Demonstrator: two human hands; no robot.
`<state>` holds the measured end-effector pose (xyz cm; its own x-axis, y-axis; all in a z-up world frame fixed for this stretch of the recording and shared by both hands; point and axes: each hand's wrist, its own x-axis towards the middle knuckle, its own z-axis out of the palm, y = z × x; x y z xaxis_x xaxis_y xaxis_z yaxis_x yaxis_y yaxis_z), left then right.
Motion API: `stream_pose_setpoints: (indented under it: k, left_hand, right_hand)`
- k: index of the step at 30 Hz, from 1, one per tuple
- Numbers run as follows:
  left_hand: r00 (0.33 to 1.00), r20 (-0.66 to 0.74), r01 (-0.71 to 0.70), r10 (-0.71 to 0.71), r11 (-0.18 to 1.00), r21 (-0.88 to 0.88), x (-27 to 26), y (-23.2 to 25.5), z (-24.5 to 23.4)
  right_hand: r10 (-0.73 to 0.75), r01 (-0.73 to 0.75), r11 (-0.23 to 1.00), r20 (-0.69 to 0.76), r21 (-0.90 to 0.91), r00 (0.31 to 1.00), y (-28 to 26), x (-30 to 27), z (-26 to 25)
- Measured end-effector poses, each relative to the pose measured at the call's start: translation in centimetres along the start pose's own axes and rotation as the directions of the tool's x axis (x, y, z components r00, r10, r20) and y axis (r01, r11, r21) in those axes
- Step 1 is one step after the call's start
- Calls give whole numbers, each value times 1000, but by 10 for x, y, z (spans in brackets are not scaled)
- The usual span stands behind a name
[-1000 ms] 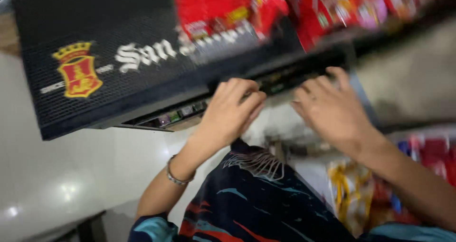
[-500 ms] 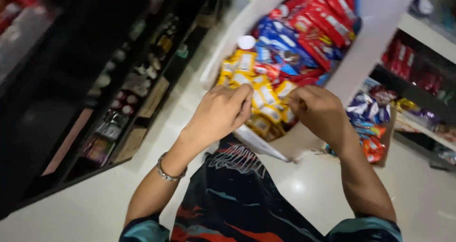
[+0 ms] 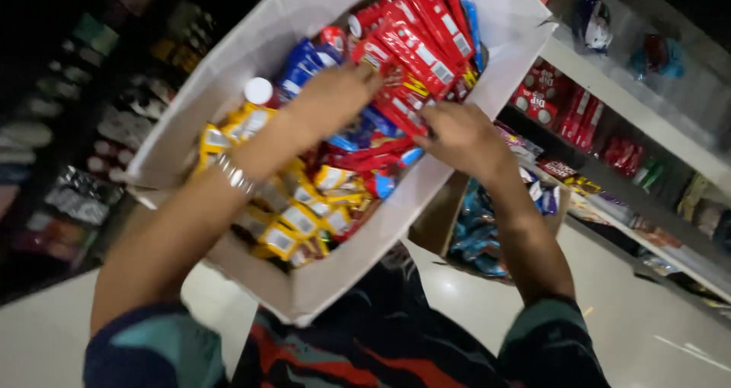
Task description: The person repeatedly picks red snack packets from a white box and places them onto a black mat on the counter. They arrange the packets in neat rows, occasionally adjusting the alignment of the stack. The task involves handling multiple snack packets and organizing them on the counter surface.
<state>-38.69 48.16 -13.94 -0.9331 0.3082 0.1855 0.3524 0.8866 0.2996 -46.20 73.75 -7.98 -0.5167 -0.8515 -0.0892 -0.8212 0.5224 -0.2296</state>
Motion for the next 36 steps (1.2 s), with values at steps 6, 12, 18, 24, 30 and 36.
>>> stream_pose_setpoints:
  k: [6, 12, 18, 24, 30, 36]
  left_hand:
    - [997, 44, -73, 61, 937, 343, 30, -29, 43]
    - [995, 102, -26, 7, 982, 188, 17, -22, 9]
    - [997, 82, -15, -1, 980, 200, 0, -27, 24]
    - [928, -303, -212, 217, 976, 49, 0, 14, -16]
    - [879, -286, 220, -381, 857, -465, -47, 61, -79]
    - [583, -432, 257, -689, 660, -706, -143, 60, -87]
  right_hand:
    - [-110, 125, 991, 224, -52, 968, 45, 37, 10]
    - [-137, 120, 990, 301, 74, 944, 45, 64, 14]
    - [-241, 215, 970, 379, 111, 893, 54, 83, 46]
    - [-270, 205, 959, 420, 195, 866, 47, 72, 25]
    - [-394, 203, 803, 243, 561, 886, 40, 75, 24]
    - [-532, 22, 440, 241, 898, 812, -17, 96, 18]
